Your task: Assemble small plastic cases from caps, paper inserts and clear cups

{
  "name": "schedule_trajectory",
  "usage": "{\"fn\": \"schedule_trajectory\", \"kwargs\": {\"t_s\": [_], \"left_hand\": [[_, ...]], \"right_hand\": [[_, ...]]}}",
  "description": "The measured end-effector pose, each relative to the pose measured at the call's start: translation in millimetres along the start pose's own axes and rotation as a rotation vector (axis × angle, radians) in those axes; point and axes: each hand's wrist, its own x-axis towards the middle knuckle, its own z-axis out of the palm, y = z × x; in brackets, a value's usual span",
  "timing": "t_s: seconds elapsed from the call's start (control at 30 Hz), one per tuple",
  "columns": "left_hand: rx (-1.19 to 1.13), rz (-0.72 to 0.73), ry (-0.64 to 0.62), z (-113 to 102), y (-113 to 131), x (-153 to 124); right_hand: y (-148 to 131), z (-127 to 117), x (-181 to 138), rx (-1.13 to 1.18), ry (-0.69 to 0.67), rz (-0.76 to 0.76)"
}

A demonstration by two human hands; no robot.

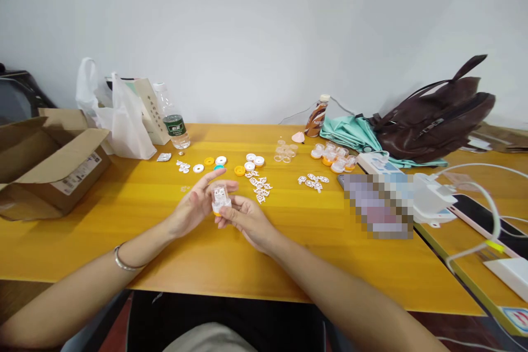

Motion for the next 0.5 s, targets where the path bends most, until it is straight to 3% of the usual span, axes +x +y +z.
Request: {"fn": "schedule_trajectory", "kwargs": {"t_s": [0.1, 0.23, 0.3, 0.4, 0.43, 0.5], "left_hand": [[-0.005, 0.038, 0.051, 0.2, 1.3, 0.0], [-0.141, -0.107, -0.121, 1.6, 6.3, -0.6], [-0.101, -0.092, -0.079, 1.7, 6.5, -0.4], [-0.010, 0.004, 0.100, 0.7, 4.9, 0.4], [-0.013, 0.011, 0.115, 0.3, 4.8, 0.5], [-0.070, -0.045, 0.029, 0.3, 5.7, 0.3]], "right_hand": [[-0.4, -0.7, -0.1, 0.018, -0.005, -0.006], [-0.3, 1.7, -1.1, 0.041, -0.056, -0.002], [-1.0, 2.7, -1.0, 0.034, -0.054, 0.001], [-2.2, 2.4, -0.5, 0.004, -0.010, -0.001], [-2.1, 2.1, -0.4, -0.008, -0.005, -0.001], [-1.1, 1.6, -0.6, -0.023, -0.031, -0.002]]}}
